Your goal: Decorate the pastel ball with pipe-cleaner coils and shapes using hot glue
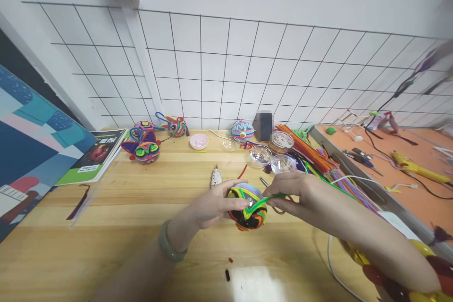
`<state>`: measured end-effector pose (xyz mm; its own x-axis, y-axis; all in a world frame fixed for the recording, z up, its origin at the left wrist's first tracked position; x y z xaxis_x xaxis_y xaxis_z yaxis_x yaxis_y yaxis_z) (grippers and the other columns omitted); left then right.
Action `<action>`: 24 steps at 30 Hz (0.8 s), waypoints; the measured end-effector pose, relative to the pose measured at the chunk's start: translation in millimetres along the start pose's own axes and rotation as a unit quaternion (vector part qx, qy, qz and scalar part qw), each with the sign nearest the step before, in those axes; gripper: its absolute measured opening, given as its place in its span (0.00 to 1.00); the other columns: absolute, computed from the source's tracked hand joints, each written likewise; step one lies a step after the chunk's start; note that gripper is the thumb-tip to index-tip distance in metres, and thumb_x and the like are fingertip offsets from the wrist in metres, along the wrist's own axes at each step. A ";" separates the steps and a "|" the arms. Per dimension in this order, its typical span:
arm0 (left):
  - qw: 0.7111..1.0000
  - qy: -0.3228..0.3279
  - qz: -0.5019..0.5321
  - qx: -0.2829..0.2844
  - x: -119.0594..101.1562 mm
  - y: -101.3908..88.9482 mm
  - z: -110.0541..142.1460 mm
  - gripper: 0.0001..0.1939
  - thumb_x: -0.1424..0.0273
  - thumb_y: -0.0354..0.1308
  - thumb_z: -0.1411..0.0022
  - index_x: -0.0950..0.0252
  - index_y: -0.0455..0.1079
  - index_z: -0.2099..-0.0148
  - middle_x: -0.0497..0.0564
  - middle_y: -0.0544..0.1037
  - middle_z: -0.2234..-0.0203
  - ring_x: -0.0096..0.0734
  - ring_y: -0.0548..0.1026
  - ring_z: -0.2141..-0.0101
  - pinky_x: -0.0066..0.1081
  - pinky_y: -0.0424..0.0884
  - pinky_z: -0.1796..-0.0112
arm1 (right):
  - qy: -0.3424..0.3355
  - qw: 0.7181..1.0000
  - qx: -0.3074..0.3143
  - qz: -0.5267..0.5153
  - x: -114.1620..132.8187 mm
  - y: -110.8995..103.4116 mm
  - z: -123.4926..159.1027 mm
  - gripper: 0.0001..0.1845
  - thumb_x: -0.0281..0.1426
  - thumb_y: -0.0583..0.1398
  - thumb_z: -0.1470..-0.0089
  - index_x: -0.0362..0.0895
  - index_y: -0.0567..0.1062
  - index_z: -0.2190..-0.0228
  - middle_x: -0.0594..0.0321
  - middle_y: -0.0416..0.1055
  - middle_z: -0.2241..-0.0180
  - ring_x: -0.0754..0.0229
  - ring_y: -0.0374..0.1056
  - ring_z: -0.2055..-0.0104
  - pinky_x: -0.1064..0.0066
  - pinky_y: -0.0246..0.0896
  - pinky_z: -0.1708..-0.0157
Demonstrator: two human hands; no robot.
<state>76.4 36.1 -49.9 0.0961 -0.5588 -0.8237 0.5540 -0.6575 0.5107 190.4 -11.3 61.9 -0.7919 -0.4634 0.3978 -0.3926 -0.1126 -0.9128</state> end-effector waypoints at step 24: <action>0.999 0.010 0.004 -0.033 -2.9 5.7 6.1 0.22 0.67 0.68 0.54 0.64 0.70 0.56 0.52 0.73 0.65 0.33 0.72 0.64 0.34 0.67 0.62 | -0.107 0.980 -0.045 0.160 40.5 27.5 -3.5 0.15 0.25 0.48 0.36 0.40 0.73 0.67 0.60 0.69 0.72 0.60 0.62 0.73 0.70 0.54 0.74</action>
<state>74.2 30.8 -43.0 0.1174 -0.5525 -0.8252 0.6071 -0.6177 0.4999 145.9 -30.1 53.3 -0.7683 -0.6377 0.0551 -0.1879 0.1425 -0.9718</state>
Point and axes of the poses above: each hand's wrist, its own z-axis away from the middle knuckle, its own y-axis out of the palm, x = y × z, the point moved 7 cm from there along -z, towards the middle knuckle
